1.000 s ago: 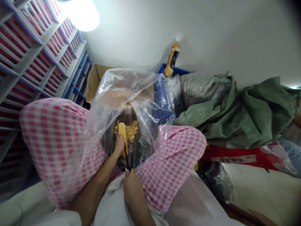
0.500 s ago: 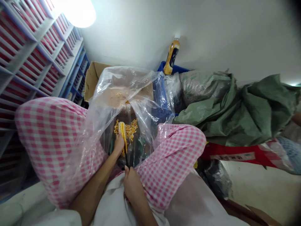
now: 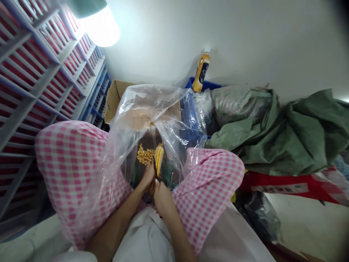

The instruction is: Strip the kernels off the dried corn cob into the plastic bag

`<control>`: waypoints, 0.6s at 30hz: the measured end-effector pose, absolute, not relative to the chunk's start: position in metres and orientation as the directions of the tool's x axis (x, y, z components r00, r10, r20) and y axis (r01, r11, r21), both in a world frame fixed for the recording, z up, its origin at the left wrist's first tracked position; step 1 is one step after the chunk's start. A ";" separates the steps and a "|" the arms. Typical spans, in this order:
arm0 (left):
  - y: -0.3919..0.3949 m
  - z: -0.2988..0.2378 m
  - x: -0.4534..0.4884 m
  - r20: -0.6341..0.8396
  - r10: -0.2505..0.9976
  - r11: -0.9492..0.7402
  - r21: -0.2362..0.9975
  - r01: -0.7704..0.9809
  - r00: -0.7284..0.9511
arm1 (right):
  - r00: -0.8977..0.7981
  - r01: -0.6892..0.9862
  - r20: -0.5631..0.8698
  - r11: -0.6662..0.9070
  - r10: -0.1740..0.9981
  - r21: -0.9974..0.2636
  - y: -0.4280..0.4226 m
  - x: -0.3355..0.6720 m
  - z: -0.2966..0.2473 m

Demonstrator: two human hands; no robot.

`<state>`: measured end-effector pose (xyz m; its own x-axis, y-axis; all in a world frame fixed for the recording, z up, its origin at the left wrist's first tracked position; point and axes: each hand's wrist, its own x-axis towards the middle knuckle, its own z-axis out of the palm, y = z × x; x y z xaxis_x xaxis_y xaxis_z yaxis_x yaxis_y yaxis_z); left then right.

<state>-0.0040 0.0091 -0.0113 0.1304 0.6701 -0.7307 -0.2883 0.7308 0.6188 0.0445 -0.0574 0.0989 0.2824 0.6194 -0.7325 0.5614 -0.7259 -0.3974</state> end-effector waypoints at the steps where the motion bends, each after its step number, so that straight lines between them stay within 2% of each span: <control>1: 0.012 -0.008 -0.006 -0.744 0.657 0.741 0.608 -0.286 0.120 | 0.260 0.539 -0.739 -0.728 0.621 -0.423 -0.059 0.046 0.101; 5: 0.030 0.005 -0.017 -0.822 0.567 0.761 0.494 -0.420 0.061 | 0.221 0.519 -0.723 -0.707 0.654 -0.481 -0.082 0.044 0.102; 9: 0.041 0.013 -0.018 -0.845 0.520 0.751 0.383 -0.538 0.123 | 0.228 0.522 -0.695 -0.688 0.682 -0.504 -0.111 0.048 0.106; 15: 0.043 0.014 -0.015 -0.834 0.509 0.746 0.305 -0.592 0.211 | 0.242 0.518 -0.707 -0.704 0.665 -0.485 -0.128 0.059 0.123; 18: 0.042 0.012 -0.016 -0.826 0.519 0.758 0.326 -0.566 0.220 | 0.250 0.532 -0.720 -0.713 0.648 -0.457 -0.128 0.060 0.125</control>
